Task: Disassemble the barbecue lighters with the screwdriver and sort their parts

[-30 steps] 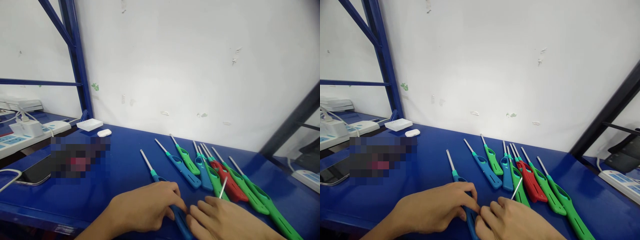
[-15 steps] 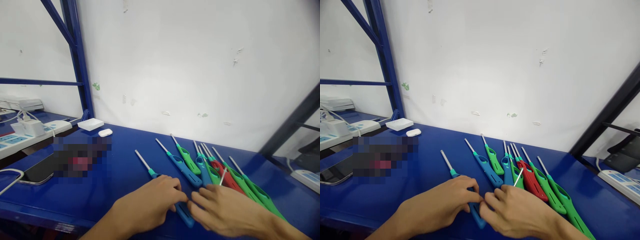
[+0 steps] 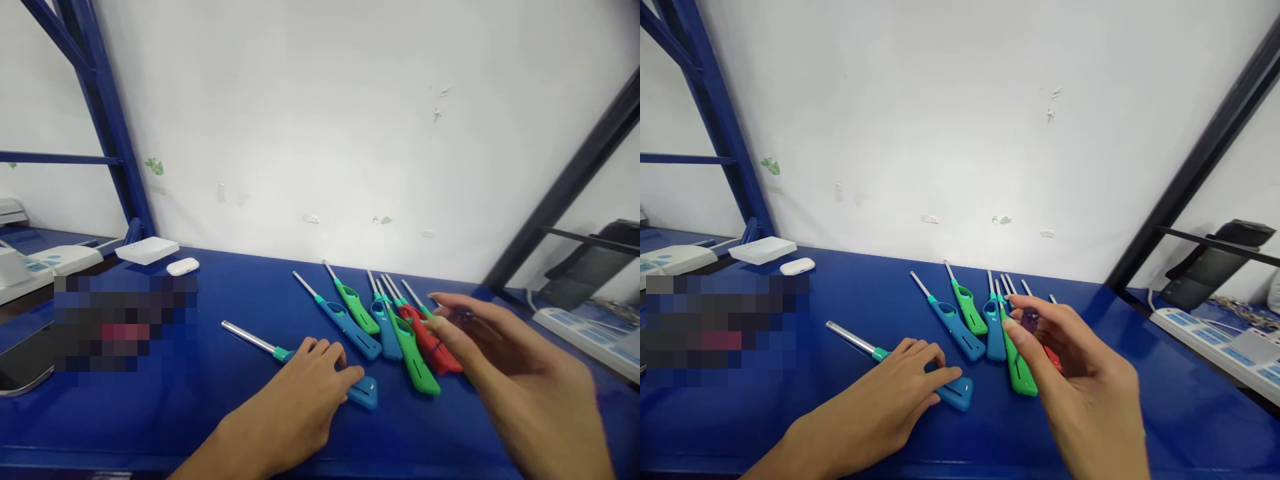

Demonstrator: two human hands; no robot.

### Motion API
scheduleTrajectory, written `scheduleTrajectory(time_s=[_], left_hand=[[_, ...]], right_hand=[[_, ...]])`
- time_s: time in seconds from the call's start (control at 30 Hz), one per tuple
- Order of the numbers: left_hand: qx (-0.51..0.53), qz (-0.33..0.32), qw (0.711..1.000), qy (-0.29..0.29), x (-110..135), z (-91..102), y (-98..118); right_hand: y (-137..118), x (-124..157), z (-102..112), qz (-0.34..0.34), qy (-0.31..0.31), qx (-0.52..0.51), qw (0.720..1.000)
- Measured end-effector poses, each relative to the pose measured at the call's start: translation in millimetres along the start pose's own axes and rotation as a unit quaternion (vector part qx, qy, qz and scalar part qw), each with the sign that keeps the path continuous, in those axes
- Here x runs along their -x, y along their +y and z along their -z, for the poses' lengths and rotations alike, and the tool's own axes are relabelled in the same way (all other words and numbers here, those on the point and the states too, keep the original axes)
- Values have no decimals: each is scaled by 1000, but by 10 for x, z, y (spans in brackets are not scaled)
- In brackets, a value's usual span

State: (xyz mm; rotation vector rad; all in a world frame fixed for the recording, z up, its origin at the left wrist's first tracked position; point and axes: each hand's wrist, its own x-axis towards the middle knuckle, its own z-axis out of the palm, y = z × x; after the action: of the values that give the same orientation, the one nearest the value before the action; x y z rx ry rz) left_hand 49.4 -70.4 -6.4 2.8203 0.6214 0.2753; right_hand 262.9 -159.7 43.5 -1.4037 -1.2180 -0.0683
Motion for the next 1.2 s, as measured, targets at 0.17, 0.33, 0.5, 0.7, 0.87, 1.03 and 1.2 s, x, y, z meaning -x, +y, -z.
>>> scheduleTrajectory(time_s=[0.17, 0.33, 0.5, 0.7, 0.87, 1.03, 1.2], left_hand=[[-38, -19, 999, -16, -22, -11, 2], [-41, -12, 999, -23, -40, 10, 20], [-42, -18, 999, -14, -30, -32, -8], [-30, -16, 999, -21, -45, -31, -20], [-37, -9, 999, -29, -73, 8, 9], [-40, -14, 999, -18, -74, -15, 1], [-41, -15, 999, -18, -58, -28, -1]], right_hand=[[104, 70, -102, -79, 0, -65, 995], [167, 141, -208, -102, -7, -121, 987], [221, 161, -322, -110, -42, -161, 980], [310, 150, -375, -112, -63, -161, 979], [310, 163, -363, -102, -75, -139, 982], [280, 205, -297, -65, -90, -109, 988], [241, 215, -246, 12, -139, -90, 986]])
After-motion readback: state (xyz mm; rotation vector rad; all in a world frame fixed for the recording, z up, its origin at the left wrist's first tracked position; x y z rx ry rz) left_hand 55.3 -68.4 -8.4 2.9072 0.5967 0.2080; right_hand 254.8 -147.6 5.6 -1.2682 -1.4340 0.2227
